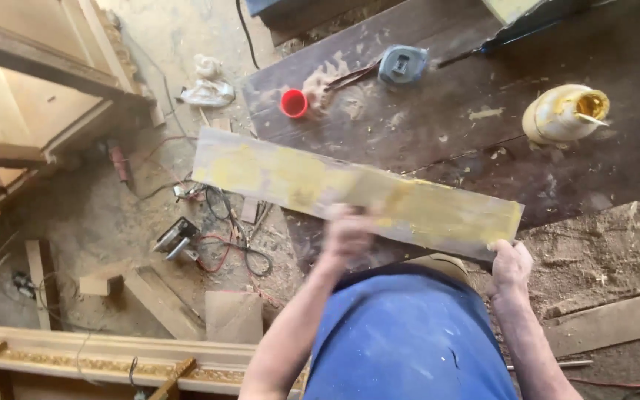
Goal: Applying and smoothing yellow wood filler onto a wooden board using a manual spreader and a stick.
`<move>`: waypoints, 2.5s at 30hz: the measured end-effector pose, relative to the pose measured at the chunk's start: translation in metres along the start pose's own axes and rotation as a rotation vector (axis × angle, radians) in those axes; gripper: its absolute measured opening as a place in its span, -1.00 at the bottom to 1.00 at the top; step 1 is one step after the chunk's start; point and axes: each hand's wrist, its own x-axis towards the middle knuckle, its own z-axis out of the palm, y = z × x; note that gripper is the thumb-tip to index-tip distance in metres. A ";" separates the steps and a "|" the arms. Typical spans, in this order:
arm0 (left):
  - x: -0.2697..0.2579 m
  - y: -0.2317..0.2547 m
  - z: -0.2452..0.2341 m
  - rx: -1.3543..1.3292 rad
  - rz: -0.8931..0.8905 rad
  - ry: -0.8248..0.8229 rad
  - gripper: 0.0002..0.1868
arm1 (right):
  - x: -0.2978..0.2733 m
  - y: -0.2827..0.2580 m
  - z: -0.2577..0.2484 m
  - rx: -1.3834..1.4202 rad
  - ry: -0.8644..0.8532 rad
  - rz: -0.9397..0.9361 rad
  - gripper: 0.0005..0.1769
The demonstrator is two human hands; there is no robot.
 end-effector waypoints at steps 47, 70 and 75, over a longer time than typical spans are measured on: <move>0.011 -0.023 -0.130 1.944 1.512 -0.254 -0.69 | 0.062 -0.010 -0.119 -0.073 -0.118 0.039 -0.24; 0.022 -0.096 -0.109 2.078 1.531 0.261 -0.70 | 0.057 -0.013 -0.116 -0.076 -0.106 -0.037 -0.69; 0.009 -0.085 -0.139 1.909 1.265 0.056 -0.44 | 0.075 0.006 -0.123 -0.022 -0.125 -0.088 -0.81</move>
